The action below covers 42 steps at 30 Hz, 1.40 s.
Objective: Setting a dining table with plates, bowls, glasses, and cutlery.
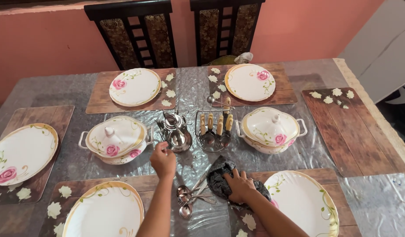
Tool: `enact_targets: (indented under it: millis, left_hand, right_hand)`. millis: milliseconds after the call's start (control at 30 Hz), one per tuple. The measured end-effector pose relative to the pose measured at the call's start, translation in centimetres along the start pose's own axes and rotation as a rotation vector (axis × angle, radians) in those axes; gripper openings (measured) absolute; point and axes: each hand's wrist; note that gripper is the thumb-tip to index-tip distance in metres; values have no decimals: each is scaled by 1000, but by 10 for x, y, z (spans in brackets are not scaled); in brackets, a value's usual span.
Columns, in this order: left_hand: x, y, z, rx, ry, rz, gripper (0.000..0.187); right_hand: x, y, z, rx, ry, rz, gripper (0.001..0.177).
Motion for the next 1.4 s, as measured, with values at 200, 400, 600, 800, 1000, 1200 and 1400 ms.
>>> enact_targets:
  millis: [200, 400, 600, 800, 1000, 1200, 1400]
  left_hand:
    - [-14, 5, -9, 75, -75, -49, 35]
    - [-3, -2, 32, 82, 34, -135, 49]
    - [-6, 6, 44, 27, -68, -138, 29]
    - [79, -48, 30, -112, -388, -201, 22]
    - [6, -9, 33, -57, -207, -251, 22]
    - [-15, -14, -24, -205, -45, 153, 13]
    - [-41, -13, -67, -768, 64, 75, 27]
  right_hand:
    - [4, 8, 3, 21, -15, 20, 89]
    - [0, 2, 0, -9, 6, -1, 90]
    - [-1, 1, 2, -34, 23, 3, 91]
    - [2, 6, 4, -7, 5, 5, 89]
    - [2, 6, 5, -20, 9, -4, 92]
    - [1, 6, 4, -9, 12, -3, 88]
    - [13, 16, 18, 140, 25, -68, 80]
Point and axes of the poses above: each hand's wrist, its own z-axis towards the middle knuckle, its own y-axis out of the palm, x = y × z
